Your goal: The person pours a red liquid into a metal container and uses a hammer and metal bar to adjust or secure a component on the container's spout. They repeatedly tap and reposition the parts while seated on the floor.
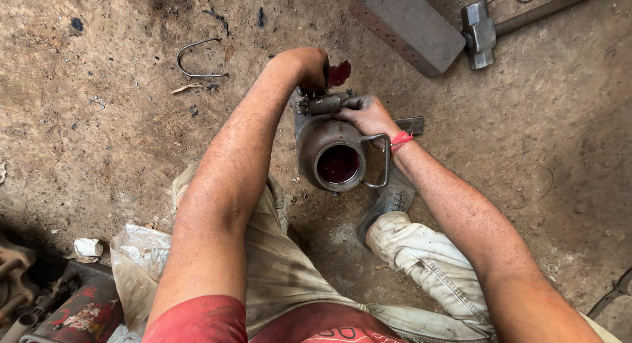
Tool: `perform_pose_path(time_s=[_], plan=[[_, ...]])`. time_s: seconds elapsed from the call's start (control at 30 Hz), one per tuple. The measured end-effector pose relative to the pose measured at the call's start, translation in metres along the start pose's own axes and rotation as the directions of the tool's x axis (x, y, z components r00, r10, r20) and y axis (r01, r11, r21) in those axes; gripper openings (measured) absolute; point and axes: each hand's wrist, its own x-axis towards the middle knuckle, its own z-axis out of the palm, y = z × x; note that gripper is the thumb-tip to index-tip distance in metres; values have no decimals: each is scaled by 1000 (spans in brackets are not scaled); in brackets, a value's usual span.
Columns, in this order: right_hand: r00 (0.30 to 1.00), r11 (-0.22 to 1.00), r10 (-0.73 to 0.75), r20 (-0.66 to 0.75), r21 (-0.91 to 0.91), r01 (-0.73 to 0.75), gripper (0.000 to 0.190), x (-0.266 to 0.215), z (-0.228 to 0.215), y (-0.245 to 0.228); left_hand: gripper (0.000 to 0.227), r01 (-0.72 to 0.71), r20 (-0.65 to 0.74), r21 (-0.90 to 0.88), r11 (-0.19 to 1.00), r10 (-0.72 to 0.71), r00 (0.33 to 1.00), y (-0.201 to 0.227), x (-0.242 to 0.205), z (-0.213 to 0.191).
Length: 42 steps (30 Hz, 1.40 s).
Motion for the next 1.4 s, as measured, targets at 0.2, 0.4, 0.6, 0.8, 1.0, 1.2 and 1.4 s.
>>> perform_pose_path(time_s=[0.2,0.4,0.6,0.8,1.0,1.2,1.4], plan=[[999,998,-28,38,64,26,24,3,-3,1,37,-20,-24,22,1000,21,999,-2,7,2],[997,991,-59,-39,-122,54,23,8,0,12,37,-33,-21,28,999,33,999,-5,5,3],[995,986,-76,67,-145,86,29,14,-8,16,30,39,91,28,999,-42,995,4,-19,-8],[985,977,-101,137,-172,124,28,18,-12,19,44,73,192,121,990,-96,977,33,-68,-25],[988,982,-154,20,-109,155,26,19,-4,21,58,-5,171,182,983,-26,985,32,-77,-13],[980,950,-182,78,-242,195,24,20,-8,19,64,-243,-174,345,907,317,932,5,-60,34],[974,954,-165,158,-225,198,24,21,-10,16,58,-266,-309,473,840,441,843,-6,-60,55]])
